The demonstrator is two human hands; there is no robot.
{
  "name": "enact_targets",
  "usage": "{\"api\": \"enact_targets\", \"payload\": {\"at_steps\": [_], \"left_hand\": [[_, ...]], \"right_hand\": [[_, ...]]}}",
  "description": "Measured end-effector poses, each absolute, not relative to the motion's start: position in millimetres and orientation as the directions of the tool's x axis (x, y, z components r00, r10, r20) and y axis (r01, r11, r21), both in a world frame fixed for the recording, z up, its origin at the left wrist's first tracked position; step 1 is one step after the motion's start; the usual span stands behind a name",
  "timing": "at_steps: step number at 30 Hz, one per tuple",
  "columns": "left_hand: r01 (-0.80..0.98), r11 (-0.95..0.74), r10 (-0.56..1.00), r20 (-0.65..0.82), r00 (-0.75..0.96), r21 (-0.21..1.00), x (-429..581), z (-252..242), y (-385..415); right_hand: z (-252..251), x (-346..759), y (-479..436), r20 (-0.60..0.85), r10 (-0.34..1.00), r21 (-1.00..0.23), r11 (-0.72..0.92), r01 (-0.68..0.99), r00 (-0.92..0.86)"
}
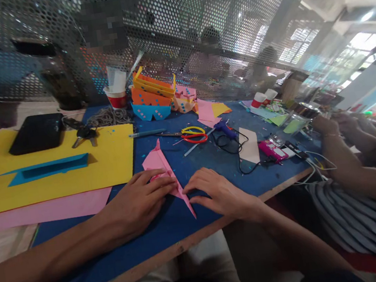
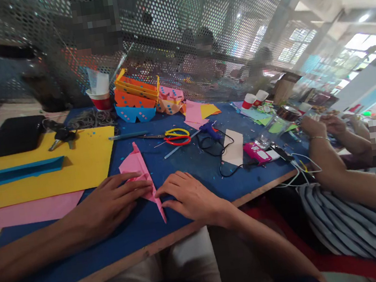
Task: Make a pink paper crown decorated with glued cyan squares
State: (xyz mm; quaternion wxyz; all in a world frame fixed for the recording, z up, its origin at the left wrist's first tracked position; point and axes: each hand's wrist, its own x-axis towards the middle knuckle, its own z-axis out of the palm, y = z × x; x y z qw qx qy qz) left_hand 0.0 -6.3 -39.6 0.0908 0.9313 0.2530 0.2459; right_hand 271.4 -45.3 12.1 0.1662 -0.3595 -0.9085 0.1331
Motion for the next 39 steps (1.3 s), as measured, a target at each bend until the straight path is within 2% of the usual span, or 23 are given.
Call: {"api": "enact_targets", "payload": {"at_steps": [7,11,15,22,28,35,39], "left_hand": [[0.443,-0.859,0.513,0.441,0.737,0.258,1.0,-35.2,-9.9],[0.443,-0.863,0.505,0.442,0.742,0.243,1.4,-35.0,-9.6],[0.442,-0.873,0.486,0.442,0.754,0.205,2.8,-36.0,-3.0],[0.344,-0.935,0.342,0.446,0.827,0.080,4.9,-29.7,0.8],[0.357,-0.912,0.212,0.512,0.832,-0.203,9.9,-22.1,-2.6],[0.393,-0.902,0.229,0.575,0.785,-0.177,11.6,-21.4,1.0],[0.403,-0.903,0.242,0.600,0.763,-0.148,11.6,-19.6,1.1]], "right_hand": [[6.5,274.2,-46.5,0.278,0.508,0.062,0.838,0.543,-0.815],[9.6,273.2,-46.8,0.237,0.413,0.192,0.868,0.459,-0.880],[14.8,271.2,-44.0,0.192,0.392,0.215,0.878,0.428,-0.900],[13.3,268.9,-39.3,0.174,0.293,0.287,0.898,0.333,-0.940],[4.6,269.6,-33.0,0.256,0.270,0.266,0.903,0.337,-0.928],[6.4,267.8,-31.0,0.263,0.321,0.234,0.894,0.383,-0.910],[3.9,267.8,-30.2,0.322,0.328,0.234,0.882,0.410,-0.888]]}}
